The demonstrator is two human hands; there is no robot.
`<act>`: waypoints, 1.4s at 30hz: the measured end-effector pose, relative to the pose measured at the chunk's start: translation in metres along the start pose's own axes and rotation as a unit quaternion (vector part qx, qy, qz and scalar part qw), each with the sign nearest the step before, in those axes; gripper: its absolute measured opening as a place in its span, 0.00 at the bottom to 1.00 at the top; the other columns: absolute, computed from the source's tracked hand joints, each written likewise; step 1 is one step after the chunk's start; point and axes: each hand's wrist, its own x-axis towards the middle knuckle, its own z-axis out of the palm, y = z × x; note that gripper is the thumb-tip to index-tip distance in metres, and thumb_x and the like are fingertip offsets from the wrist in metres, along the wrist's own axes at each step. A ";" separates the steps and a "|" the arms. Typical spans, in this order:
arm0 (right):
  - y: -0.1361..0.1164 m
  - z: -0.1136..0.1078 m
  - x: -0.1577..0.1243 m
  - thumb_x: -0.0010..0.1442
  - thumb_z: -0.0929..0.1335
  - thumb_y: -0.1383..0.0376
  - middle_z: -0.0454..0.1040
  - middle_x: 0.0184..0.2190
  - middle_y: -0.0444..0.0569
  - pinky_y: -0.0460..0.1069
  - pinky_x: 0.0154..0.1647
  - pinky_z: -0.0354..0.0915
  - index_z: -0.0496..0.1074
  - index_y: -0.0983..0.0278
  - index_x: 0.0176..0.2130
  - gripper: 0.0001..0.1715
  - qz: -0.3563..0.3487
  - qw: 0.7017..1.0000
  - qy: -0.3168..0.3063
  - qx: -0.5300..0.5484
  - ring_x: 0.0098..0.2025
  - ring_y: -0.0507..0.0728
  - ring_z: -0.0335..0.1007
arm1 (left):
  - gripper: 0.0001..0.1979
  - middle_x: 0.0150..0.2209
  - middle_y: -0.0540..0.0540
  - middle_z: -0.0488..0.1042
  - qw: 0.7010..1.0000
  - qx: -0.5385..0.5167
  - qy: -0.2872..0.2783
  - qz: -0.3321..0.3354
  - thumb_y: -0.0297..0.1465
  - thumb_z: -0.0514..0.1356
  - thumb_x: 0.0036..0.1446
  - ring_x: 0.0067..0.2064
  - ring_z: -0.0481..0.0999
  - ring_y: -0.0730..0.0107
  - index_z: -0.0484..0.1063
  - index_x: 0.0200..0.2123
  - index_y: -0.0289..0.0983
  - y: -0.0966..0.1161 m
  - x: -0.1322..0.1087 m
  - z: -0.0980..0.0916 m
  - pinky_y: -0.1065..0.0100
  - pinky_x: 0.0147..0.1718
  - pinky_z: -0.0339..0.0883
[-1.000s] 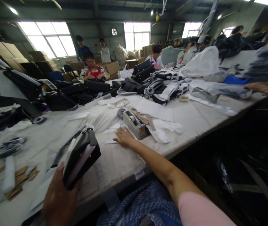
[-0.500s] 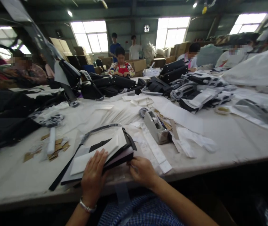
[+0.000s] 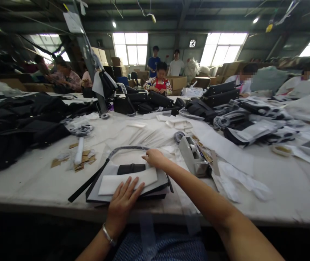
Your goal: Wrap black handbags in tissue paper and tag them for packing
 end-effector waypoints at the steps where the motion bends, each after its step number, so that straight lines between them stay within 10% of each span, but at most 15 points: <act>1: -0.004 0.004 0.015 0.61 0.70 0.53 0.81 0.42 0.61 0.54 0.50 0.69 0.80 0.67 0.39 0.19 0.022 1.000 -0.016 -0.014 0.48 0.66 0.76 | 0.26 0.65 0.49 0.64 1.000 0.002 -0.002 0.001 0.24 0.46 0.68 0.64 0.66 0.56 0.60 0.65 0.48 -0.001 -0.003 -0.002 0.53 0.59 0.67; 11: -0.008 0.038 0.054 0.50 0.76 0.56 0.80 0.43 0.62 0.55 0.44 0.70 0.80 0.67 0.38 0.19 0.133 0.989 -0.065 -0.004 0.49 0.68 0.76 | 0.26 0.64 0.50 0.66 1.000 0.003 0.006 -0.001 0.22 0.46 0.68 0.64 0.67 0.57 0.61 0.65 0.48 -0.009 -0.012 -0.010 0.54 0.59 0.67; 21: 0.021 0.036 0.049 0.61 0.70 0.62 0.79 0.28 0.48 0.43 0.29 0.68 0.73 0.67 0.36 0.08 0.069 0.958 -0.023 0.278 0.28 0.51 0.74 | 0.26 0.65 0.49 0.64 1.000 -0.006 -0.014 -0.005 0.25 0.50 0.67 0.65 0.65 0.57 0.59 0.66 0.48 -0.014 -0.010 -0.005 0.53 0.61 0.65; 30: 0.034 0.005 0.017 0.51 0.76 0.54 0.82 0.37 0.51 0.50 0.45 0.73 0.79 0.67 0.41 0.22 -0.043 0.898 0.068 0.432 0.38 0.55 0.78 | 0.27 0.66 0.48 0.63 0.999 -0.005 -0.040 -0.017 0.25 0.52 0.66 0.65 0.64 0.55 0.59 0.66 0.48 -0.028 -0.001 0.006 0.52 0.61 0.63; 35: 0.028 -0.002 -0.030 0.60 0.71 0.58 0.83 0.37 0.47 0.52 0.49 0.72 0.82 0.61 0.38 0.11 -0.174 0.932 0.092 0.304 0.42 0.59 0.79 | 0.25 0.66 0.50 0.63 0.999 0.002 -0.043 -0.022 0.25 0.52 0.67 0.65 0.64 0.56 0.61 0.65 0.47 -0.031 0.003 0.009 0.52 0.61 0.63; 42: 0.029 0.023 -0.083 0.68 0.63 0.67 0.73 0.58 0.48 0.59 0.67 0.59 0.71 0.57 0.59 0.21 -0.372 0.922 0.059 0.094 0.62 0.58 0.66 | 0.24 0.66 0.50 0.63 0.998 0.011 -0.046 -0.044 0.26 0.50 0.68 0.65 0.65 0.55 0.62 0.65 0.46 -0.029 0.007 0.012 0.51 0.61 0.63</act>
